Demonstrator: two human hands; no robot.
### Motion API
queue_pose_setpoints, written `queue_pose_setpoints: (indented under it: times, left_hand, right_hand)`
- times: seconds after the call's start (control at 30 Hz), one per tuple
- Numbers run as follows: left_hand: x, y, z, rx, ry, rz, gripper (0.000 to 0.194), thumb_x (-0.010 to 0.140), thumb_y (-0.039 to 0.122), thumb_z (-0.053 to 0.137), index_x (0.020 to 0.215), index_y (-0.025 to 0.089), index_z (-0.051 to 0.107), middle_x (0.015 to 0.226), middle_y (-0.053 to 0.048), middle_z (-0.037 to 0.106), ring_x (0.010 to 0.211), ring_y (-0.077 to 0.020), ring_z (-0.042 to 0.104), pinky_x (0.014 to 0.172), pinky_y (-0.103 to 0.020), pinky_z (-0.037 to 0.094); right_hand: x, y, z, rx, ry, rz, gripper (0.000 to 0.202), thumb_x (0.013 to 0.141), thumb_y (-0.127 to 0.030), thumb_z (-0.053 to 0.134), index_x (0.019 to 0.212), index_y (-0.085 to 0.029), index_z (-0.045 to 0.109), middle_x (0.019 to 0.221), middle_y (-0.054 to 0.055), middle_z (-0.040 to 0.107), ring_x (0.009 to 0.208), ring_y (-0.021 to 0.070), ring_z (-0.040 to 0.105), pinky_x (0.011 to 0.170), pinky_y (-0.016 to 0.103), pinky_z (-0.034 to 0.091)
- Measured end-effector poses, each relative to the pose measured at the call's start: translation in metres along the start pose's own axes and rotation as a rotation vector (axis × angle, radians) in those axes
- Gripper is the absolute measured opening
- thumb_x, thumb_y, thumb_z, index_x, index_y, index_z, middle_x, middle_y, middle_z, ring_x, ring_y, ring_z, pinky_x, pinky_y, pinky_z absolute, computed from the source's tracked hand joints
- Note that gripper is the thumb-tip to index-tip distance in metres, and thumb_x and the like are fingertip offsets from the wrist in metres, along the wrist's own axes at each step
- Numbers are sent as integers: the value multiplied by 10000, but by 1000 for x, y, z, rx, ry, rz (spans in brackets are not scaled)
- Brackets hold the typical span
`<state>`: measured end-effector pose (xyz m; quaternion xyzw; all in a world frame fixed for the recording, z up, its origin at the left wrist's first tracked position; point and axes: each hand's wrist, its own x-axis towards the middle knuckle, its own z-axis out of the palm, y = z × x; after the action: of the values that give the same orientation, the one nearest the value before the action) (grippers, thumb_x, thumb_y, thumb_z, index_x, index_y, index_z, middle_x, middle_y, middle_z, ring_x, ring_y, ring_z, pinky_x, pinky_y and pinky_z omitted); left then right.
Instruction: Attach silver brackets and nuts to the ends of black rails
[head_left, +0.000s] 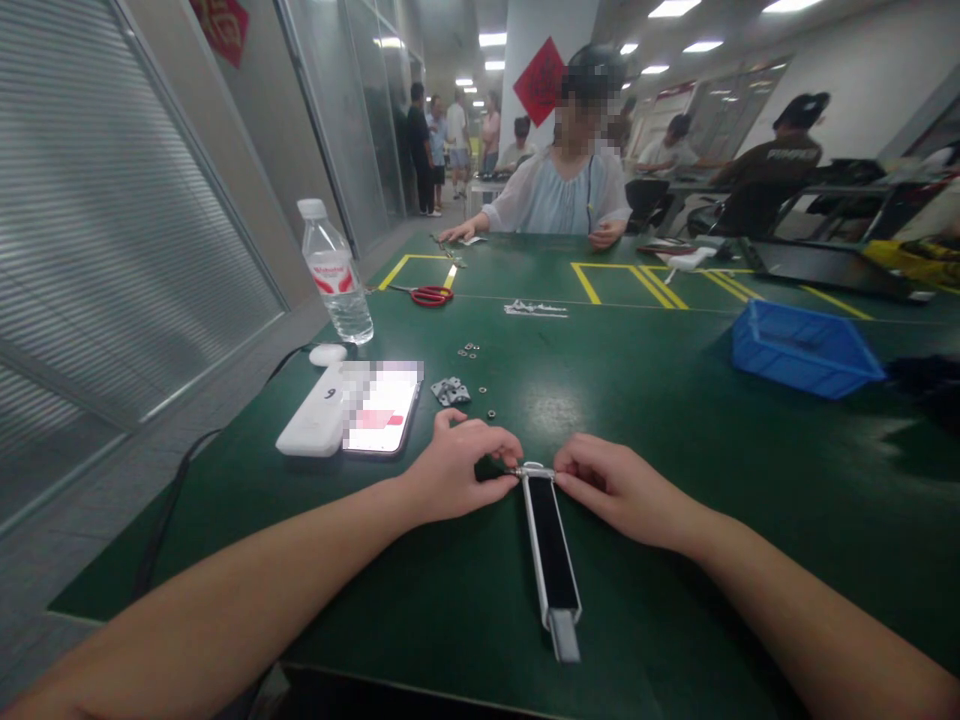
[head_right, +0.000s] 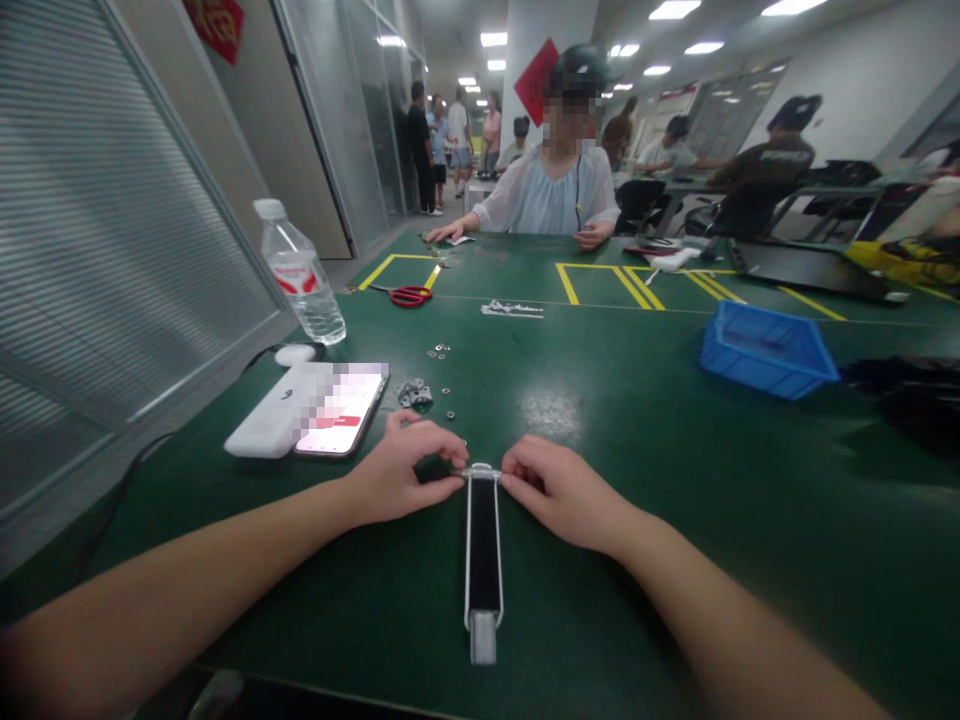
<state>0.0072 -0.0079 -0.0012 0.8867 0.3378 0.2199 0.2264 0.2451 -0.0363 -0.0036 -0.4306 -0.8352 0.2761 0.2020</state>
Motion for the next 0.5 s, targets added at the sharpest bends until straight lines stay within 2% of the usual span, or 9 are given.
queue_pose_setpoints:
  times: [0.17, 0.27, 0.4, 0.5]
  left_hand:
    - [-1, 2, -4, 25, 24, 15, 357, 701, 196, 561, 1057, 227, 540, 988, 6, 676, 912, -198, 606, 968, -413, 239]
    - [0, 1, -6, 75, 93, -34, 443, 660, 156, 509, 1099, 217, 505, 1048, -23, 657, 991, -229, 586, 974, -428, 258]
    - [3, -5, -8, 213, 195, -133, 448, 724, 159, 496, 1167, 215, 473, 1165, -67, 617, 1131, -263, 532, 1006, -468, 257]
    - [6, -11, -7, 318, 184, -160, 483, 777, 176, 500, 1256, 200, 437, 1284, -98, 563, 1230, -281, 479, 1048, -497, 244]
  right_hand:
    - [0, 0, 0, 11, -8, 8, 124, 924, -213, 498, 838, -170, 578, 763, 10, 520, 673, 126, 478, 606, 247, 393]
    - [0, 0, 0, 12, -6, 3, 130, 927, -224, 496, 835, -174, 575, 765, 13, 523, 674, 126, 477, 601, 245, 396]
    - [0, -1, -1, 7, -7, 9, 132, 924, -223, 491, 834, -173, 574, 769, 14, 521, 667, 126, 474, 601, 249, 397]
    - [0, -1, -2, 1, -11, 14, 131, 924, -223, 488, 837, -175, 574, 775, 16, 527, 671, 127, 477, 605, 251, 400]
